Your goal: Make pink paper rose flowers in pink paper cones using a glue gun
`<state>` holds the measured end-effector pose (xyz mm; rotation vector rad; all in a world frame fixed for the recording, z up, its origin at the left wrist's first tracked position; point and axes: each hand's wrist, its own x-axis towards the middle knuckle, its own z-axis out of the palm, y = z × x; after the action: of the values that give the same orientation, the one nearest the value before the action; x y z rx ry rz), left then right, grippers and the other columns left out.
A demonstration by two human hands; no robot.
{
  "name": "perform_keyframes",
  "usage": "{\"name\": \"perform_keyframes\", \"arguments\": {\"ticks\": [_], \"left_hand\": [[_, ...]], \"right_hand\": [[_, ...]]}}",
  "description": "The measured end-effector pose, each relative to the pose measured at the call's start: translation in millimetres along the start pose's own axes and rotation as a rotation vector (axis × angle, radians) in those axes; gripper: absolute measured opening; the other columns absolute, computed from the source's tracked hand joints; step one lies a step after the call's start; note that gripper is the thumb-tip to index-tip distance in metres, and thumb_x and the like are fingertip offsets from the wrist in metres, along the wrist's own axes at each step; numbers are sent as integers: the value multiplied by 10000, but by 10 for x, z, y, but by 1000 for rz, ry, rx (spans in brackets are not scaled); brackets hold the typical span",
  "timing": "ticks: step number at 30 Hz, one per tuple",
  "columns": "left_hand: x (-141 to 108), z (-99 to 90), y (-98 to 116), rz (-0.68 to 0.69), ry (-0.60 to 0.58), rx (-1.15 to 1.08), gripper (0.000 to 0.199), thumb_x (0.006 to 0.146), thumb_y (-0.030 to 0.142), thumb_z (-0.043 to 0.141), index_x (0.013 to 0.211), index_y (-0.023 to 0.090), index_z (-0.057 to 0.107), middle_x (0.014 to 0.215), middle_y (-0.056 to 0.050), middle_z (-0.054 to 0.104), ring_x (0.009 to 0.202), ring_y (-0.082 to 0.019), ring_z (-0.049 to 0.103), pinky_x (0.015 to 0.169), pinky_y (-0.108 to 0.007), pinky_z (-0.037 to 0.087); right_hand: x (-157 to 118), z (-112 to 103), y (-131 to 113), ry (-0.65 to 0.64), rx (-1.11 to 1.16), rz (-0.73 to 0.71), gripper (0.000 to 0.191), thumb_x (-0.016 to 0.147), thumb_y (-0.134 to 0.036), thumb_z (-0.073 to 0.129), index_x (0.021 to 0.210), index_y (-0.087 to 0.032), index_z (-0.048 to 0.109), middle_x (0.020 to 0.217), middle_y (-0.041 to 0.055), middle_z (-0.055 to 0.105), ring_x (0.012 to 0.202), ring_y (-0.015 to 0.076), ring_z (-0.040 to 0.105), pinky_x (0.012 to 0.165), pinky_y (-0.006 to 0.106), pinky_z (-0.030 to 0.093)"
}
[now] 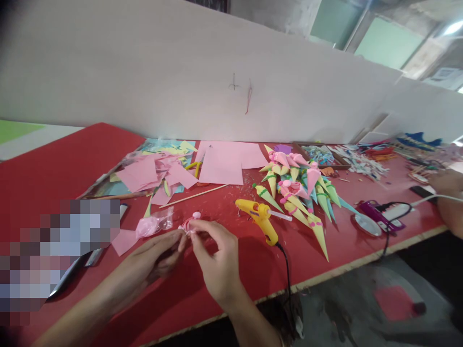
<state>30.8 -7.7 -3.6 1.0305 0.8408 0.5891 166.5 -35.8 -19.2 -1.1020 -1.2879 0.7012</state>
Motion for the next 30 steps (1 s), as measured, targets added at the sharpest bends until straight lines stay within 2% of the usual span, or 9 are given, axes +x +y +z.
{"name": "perform_keyframes", "arguments": {"ticks": [4,7,10,17,21,23,26,30], "left_hand": [[-16,-3,-7,11,6,24,355,831,495,452,625,212,393,504,89,259,465,-94,138,422,-246,146],[-30,-5,-2,-3,-16,18,368,870,466,381,603,217,334,509,86,255,479,-102,133,442,-251,166],[-34,-13,4,-8,-14,12,345,872,448,364,616,222,323,523,85,254,484,-107,134,444,-251,173],[-35,-42,-3,101,18,148,389,864,485,405,586,214,391,508,75,275,483,-111,188,462,-261,198],[-39,-43,14,124,66,109,422,860,498,416,557,216,337,493,80,255,479,-110,173,460,-256,195],[-31,-42,27,106,60,20,433,852,511,405,551,220,292,484,87,225,465,-107,130,438,-251,169],[-17,-45,38,63,31,-37,421,844,517,372,555,221,296,477,87,235,453,-105,120,423,-244,155],[-39,-48,47,74,61,129,350,843,455,435,593,211,399,534,72,305,487,-108,211,458,-232,214]], "right_hand": [[-4,-13,1,-38,-43,-59,206,830,-132,540,887,-234,709,821,29,711,734,150,655,676,256,539],[-16,-12,-4,-8,-41,-35,112,793,-159,601,803,-214,698,720,13,702,615,139,641,598,241,534],[-20,-12,-9,30,-56,-28,55,760,-157,642,749,-196,679,670,5,691,598,136,640,576,223,526],[-23,-27,4,-31,-31,-27,228,847,-135,506,946,-221,692,896,37,732,787,163,685,715,266,551],[-44,-38,15,6,-14,26,110,815,-210,577,803,-193,685,663,15,704,559,143,660,550,233,542],[-44,-43,20,40,-51,18,77,788,-220,612,745,-190,669,611,3,674,526,138,638,522,227,527],[-32,-51,31,38,-76,-18,96,799,-183,590,806,-202,684,751,30,711,653,158,671,614,248,546],[-28,-58,43,-11,-8,-9,199,840,-144,522,914,-212,693,851,35,727,718,154,691,677,245,555]]}}
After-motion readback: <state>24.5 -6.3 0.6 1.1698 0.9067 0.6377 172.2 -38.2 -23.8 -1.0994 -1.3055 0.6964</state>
